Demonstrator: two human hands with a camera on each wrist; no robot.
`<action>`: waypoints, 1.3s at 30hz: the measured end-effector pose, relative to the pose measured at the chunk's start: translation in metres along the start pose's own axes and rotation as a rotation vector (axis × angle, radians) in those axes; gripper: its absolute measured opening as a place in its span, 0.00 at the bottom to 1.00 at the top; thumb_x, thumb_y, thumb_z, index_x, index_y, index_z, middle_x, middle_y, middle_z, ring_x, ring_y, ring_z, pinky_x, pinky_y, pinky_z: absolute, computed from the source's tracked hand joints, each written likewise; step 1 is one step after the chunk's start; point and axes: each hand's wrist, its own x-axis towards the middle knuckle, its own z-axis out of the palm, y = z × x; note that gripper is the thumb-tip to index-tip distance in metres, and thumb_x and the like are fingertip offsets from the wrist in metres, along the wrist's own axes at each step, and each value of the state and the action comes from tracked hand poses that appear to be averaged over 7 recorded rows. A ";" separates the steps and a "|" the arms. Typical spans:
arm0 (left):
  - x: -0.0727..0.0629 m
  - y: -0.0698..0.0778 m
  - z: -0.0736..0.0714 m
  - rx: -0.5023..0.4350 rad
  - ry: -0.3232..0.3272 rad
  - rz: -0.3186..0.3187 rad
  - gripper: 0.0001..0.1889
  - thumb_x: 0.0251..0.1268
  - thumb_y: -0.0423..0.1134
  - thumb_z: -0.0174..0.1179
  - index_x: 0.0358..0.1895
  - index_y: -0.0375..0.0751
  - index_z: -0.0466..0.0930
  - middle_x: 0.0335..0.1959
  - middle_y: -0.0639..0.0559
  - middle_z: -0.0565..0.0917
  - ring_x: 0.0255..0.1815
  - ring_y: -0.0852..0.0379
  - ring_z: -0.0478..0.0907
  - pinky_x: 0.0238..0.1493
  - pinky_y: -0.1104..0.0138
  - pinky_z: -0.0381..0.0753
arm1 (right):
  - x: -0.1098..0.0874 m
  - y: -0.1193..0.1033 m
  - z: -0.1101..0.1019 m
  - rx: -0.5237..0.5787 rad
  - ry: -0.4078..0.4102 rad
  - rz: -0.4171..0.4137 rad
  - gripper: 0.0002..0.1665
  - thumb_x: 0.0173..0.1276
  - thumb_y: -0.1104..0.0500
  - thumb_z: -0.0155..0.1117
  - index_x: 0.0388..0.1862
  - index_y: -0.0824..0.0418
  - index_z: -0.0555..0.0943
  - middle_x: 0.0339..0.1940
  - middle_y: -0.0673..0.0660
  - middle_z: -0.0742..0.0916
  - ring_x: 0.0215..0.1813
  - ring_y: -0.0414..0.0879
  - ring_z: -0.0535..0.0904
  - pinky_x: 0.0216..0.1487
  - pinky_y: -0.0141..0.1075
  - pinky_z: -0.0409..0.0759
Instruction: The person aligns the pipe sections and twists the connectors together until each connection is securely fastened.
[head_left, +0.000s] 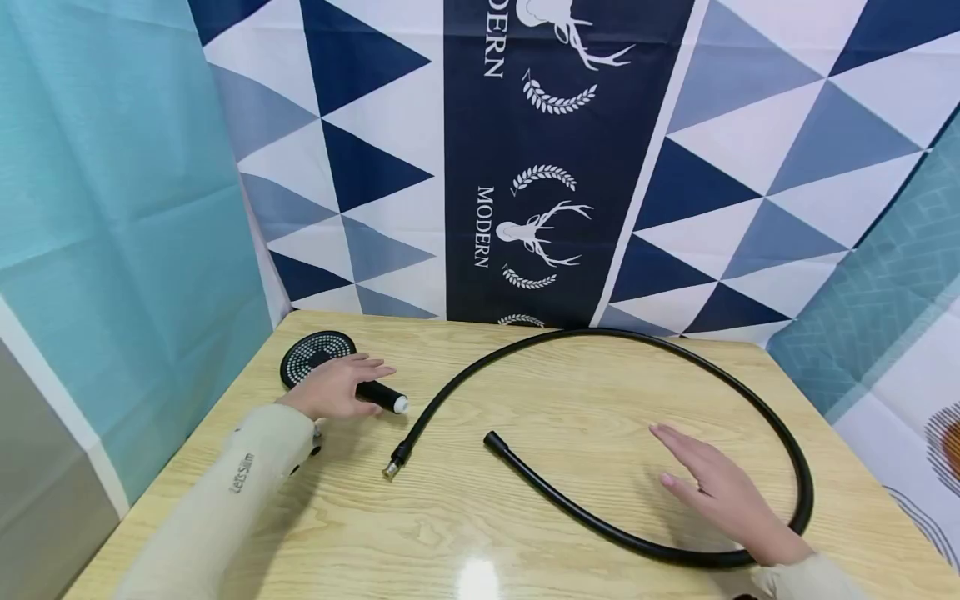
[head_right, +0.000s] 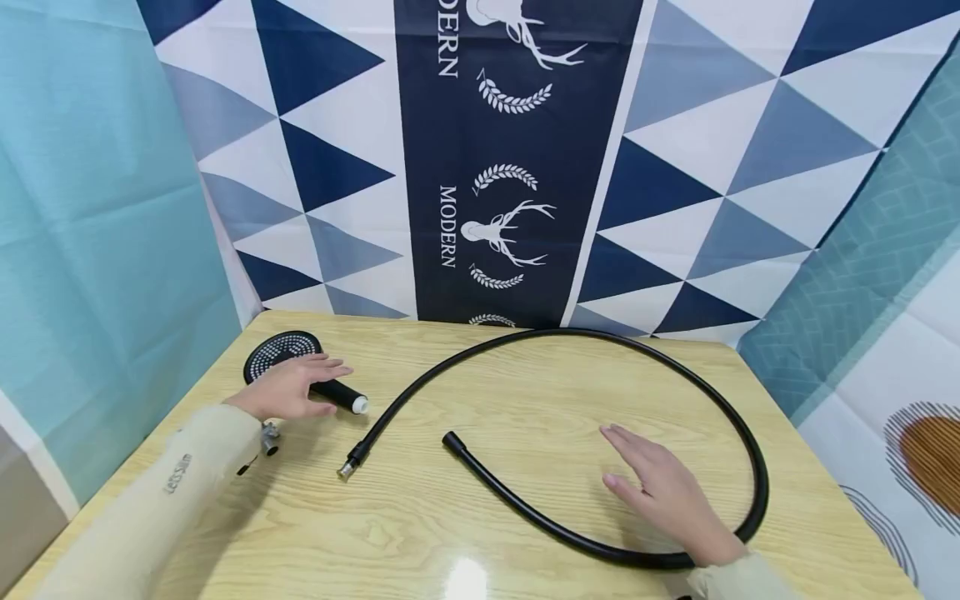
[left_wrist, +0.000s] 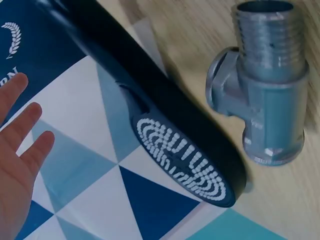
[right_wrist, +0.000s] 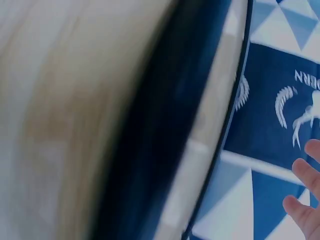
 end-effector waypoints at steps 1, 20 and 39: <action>0.001 -0.001 0.002 0.000 -0.008 0.002 0.31 0.55 0.46 0.66 0.63 0.38 0.74 0.62 0.36 0.74 0.64 0.31 0.65 0.62 0.41 0.62 | 0.003 -0.004 0.003 0.044 0.001 -0.007 0.33 0.65 0.60 0.64 0.69 0.60 0.69 0.61 0.65 0.78 0.66 0.41 0.68 0.63 0.21 0.55; 0.019 -0.005 0.037 0.044 0.028 0.067 0.15 0.59 0.41 0.67 0.48 0.40 0.84 0.45 0.48 0.85 0.51 0.43 0.77 0.56 0.51 0.73 | 0.071 -0.074 0.061 0.247 -0.192 -0.154 0.26 0.70 0.58 0.57 0.66 0.64 0.72 0.62 0.61 0.78 0.61 0.56 0.74 0.57 0.52 0.72; 0.030 -0.010 0.045 0.003 -0.034 -0.033 0.16 0.64 0.44 0.63 0.51 0.39 0.80 0.43 0.45 0.83 0.43 0.49 0.80 0.45 0.55 0.77 | 0.137 -0.129 0.098 0.507 -0.735 0.003 0.29 0.75 0.50 0.52 0.70 0.61 0.67 0.68 0.57 0.73 0.69 0.53 0.66 0.67 0.45 0.64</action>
